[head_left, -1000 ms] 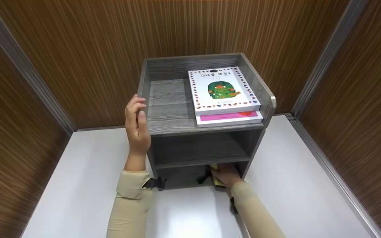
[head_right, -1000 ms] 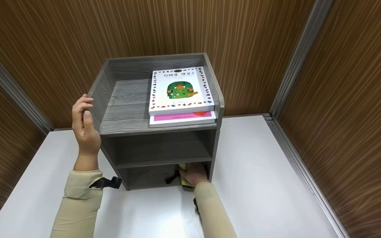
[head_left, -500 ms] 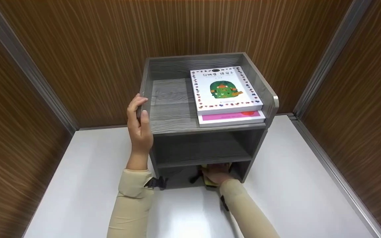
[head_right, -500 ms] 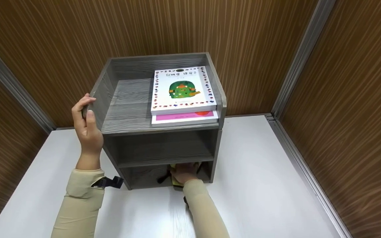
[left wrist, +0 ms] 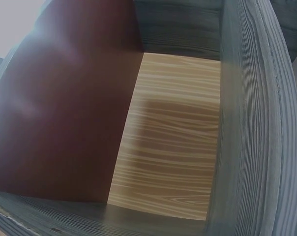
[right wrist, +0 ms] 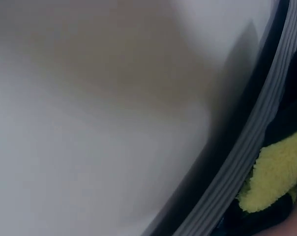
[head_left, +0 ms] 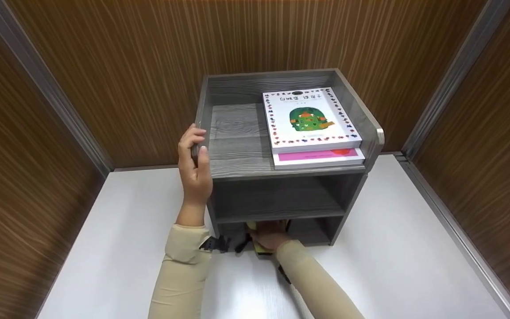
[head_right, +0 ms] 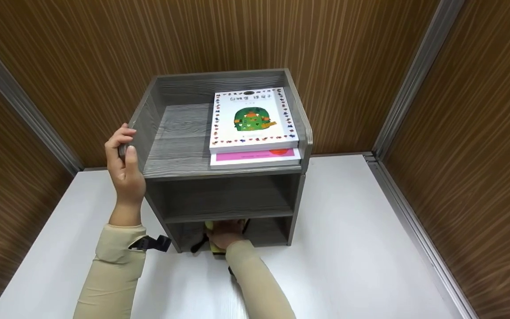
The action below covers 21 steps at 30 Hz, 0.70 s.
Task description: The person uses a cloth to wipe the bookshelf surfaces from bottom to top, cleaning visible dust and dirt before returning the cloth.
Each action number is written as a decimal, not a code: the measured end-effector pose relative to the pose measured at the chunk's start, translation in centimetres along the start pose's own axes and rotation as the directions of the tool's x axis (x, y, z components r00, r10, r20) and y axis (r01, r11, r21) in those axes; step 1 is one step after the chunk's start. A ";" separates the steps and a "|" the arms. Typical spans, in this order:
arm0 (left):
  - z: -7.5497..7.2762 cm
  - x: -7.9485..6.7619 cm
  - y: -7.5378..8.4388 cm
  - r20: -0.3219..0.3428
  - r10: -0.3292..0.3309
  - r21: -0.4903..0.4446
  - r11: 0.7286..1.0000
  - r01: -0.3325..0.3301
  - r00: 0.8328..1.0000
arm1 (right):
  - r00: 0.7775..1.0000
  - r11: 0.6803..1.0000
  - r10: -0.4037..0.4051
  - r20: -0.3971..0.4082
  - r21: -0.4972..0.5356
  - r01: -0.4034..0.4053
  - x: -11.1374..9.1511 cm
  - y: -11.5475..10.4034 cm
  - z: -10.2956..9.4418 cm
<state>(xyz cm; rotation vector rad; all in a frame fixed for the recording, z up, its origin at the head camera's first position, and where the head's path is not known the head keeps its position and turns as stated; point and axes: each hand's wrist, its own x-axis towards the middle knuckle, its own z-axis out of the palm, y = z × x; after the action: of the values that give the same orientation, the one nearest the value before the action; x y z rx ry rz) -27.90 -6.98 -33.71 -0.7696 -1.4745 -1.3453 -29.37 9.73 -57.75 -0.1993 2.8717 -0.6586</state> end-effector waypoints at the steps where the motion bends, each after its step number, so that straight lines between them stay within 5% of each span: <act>1: 0.0 0.0 0.0 -0.001 -0.001 0.001 1.000 0.001 1.000 | 1.000 1.000 -0.004 0.015 -0.001 0.004 0.0 -0.2 0.2; 21: 0.0 -0.1 -0.1 -0.009 0.010 0.007 1.000 -0.010 1.000 | 0.977 0.985 -0.114 0.183 -0.109 0.135 -1.2 -4.4 1.2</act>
<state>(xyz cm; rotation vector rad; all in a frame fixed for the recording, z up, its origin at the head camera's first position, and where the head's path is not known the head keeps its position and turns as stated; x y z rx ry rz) -27.95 -6.95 -33.79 -0.7649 -1.4657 -1.3344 -27.56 5.50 -56.69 -0.4359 2.7461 -0.4617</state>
